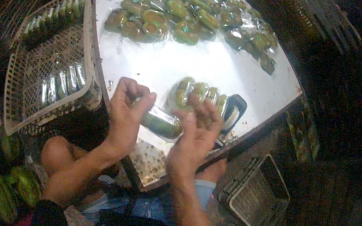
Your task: The person places green mangoes into clear plastic bags, seals them with a handheld tape dispenser, and stacks the finished packages into a nearby basket. The person repeats this process for multiple mangoes throughout the clip.
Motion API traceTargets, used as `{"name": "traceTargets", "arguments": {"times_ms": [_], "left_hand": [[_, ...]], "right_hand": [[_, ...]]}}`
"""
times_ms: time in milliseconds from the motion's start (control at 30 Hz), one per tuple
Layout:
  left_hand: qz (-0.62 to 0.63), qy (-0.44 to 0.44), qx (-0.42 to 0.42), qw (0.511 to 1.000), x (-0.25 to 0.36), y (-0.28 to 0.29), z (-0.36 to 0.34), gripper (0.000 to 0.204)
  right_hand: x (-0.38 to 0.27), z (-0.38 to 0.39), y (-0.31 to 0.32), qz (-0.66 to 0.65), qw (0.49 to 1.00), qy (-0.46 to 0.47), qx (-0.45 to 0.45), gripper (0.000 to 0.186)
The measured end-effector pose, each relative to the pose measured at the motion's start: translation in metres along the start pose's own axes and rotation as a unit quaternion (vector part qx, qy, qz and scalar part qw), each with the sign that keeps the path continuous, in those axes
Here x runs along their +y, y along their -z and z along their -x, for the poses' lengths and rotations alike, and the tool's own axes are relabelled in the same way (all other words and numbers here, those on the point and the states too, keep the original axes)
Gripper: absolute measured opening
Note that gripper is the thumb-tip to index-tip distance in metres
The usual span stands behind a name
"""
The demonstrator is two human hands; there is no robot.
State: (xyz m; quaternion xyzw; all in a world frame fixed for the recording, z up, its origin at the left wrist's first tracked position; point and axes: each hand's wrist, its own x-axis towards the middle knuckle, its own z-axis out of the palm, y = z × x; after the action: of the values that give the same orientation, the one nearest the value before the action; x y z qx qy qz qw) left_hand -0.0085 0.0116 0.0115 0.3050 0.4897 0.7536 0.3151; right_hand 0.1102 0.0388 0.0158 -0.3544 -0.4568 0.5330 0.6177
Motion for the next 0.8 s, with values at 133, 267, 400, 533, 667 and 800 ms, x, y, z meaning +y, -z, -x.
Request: {"name": "traceTargets", "arguments": {"times_ms": [133, 267, 400, 533, 667, 800], "left_hand": [[0.056, 0.021, 0.0, 0.998, -0.001, 0.006, -0.008, 0.02], [0.041, 0.038, -0.003, 0.998, 0.0, 0.004, -0.011, 0.018], [-0.068, 0.006, -0.005, 0.998, 0.002, -0.002, -0.011, 0.017], [-0.078, -0.017, -0.017, 0.997, -0.001, -0.005, -0.015, 0.016], [-0.066, 0.021, -0.004, 0.998, -0.012, -0.003, -0.023, 0.016], [-0.078, 0.017, 0.008, 0.997, -0.025, 0.001, -0.025, 0.018]], "right_hand": [[-0.003, -0.027, 0.088, 0.364, 0.918, 0.104, 0.116, 0.032], [0.034, -0.031, 0.16, 0.421, 0.889, -0.139, 0.113, 0.035], [0.054, -0.045, 0.178, 0.375, 0.913, -0.132, 0.087, 0.038], [0.042, -0.073, 0.164, 0.417, 0.896, -0.122, 0.087, 0.041], [0.033, -0.061, 0.16, 0.41, 0.907, -0.026, 0.096, 0.032], [0.038, -0.008, 0.171, 0.405, 0.904, -0.077, 0.115, 0.03]]}}
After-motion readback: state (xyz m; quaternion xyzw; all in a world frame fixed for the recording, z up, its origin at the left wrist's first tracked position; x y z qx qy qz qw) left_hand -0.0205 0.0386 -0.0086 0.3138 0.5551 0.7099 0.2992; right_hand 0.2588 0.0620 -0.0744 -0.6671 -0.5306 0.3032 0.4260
